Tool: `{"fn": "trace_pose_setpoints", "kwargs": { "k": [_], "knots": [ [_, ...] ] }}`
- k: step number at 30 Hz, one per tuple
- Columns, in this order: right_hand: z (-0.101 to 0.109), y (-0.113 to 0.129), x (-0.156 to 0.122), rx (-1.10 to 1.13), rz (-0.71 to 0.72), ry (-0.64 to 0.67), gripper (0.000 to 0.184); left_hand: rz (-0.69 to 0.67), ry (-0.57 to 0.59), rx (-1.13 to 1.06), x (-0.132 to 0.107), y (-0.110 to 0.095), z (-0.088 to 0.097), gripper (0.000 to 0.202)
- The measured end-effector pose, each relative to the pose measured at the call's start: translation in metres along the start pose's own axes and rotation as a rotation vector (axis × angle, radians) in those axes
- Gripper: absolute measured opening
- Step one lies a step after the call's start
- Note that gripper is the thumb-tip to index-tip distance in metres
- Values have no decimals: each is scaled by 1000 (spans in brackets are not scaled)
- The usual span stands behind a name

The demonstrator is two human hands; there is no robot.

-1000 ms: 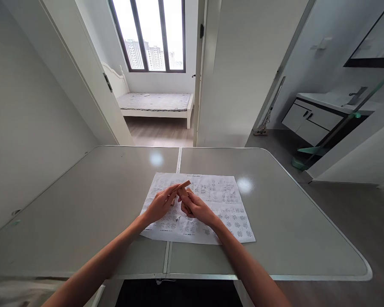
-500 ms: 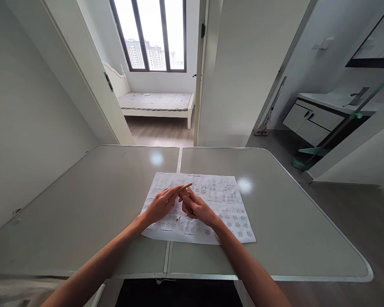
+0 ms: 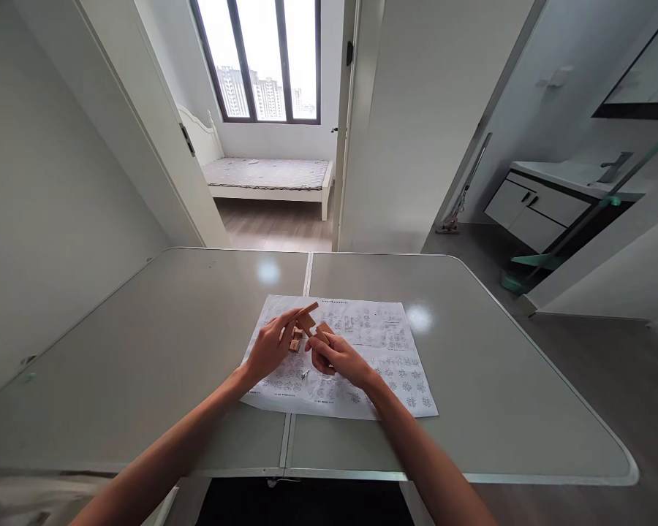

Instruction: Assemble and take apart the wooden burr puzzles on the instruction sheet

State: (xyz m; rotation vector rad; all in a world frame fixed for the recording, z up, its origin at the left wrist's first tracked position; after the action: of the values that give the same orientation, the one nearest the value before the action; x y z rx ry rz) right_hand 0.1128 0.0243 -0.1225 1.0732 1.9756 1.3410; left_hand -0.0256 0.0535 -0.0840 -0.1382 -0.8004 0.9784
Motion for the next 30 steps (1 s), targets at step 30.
{"fn": "trace_pose_setpoints", "kwargs": {
  "k": [30],
  "knots": [
    [-4, -5, 0, 43, 17, -26, 34, -136, 80, -69, -4, -6, -8, 44]
  ]
}}
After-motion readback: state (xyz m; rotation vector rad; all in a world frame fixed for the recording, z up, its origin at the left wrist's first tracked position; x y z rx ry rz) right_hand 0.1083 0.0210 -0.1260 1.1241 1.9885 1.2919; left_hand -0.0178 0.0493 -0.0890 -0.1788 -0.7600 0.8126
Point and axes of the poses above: each hand's wrist, its own x-axis towards the middle knuckle, its own z-axis out of the back of the hand, y = z × x, the point moved 8 cm from there along x, towards the middle knuckle, and after that the axes turned 10 degrees about x, right-handed, at the moved point
